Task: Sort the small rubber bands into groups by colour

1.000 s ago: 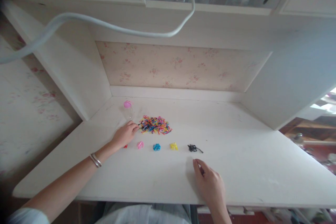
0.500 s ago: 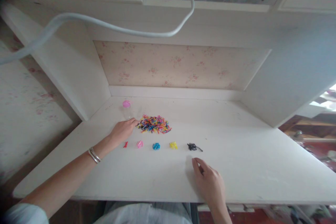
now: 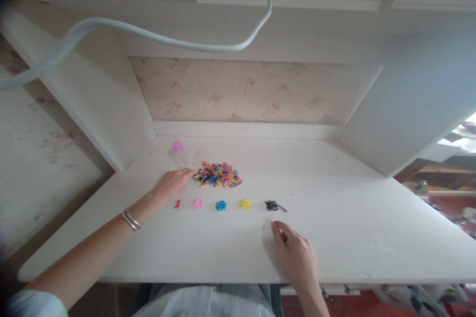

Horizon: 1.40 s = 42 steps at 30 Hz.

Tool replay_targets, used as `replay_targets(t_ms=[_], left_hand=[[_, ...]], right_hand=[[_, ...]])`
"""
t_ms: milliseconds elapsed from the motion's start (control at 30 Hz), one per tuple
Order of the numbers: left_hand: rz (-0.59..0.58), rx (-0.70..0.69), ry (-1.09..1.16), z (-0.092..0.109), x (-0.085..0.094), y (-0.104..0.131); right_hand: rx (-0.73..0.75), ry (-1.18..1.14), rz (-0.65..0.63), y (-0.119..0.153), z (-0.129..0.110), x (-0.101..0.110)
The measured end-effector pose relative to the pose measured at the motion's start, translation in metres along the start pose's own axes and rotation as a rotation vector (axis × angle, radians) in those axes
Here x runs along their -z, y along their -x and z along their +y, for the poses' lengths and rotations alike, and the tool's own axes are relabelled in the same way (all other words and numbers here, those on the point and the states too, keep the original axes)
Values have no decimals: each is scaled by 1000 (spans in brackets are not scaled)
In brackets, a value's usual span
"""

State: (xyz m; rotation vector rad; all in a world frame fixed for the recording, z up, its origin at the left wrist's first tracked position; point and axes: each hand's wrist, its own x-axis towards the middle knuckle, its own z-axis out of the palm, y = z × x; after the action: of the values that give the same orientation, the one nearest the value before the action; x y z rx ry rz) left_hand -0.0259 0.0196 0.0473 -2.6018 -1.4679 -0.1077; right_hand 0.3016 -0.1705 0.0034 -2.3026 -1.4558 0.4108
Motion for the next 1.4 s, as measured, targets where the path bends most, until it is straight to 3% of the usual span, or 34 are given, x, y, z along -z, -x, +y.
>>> replay_targets(t_ms=[167, 267, 367, 600, 767, 1133, 1400], left_hand=[[39, 27, 73, 2, 5, 0], [74, 13, 128, 16, 10, -3], [93, -85, 257, 45, 17, -9], [-1, -373, 402, 142, 22, -34], [-75, -484, 358, 180, 16, -60], [-116, -561, 258, 208, 8, -81], [-50, -494, 293, 192, 9, -79]], right_hand=[[9, 9, 14, 0, 0, 0], [11, 20, 29, 0, 1, -1], [16, 27, 36, 0, 1, -2], [49, 21, 47, 0, 1, -3], [79, -4, 69, 1, 0, -3], [78, 33, 70, 1, -1, -1], [78, 25, 59, 3, -1, -1]])
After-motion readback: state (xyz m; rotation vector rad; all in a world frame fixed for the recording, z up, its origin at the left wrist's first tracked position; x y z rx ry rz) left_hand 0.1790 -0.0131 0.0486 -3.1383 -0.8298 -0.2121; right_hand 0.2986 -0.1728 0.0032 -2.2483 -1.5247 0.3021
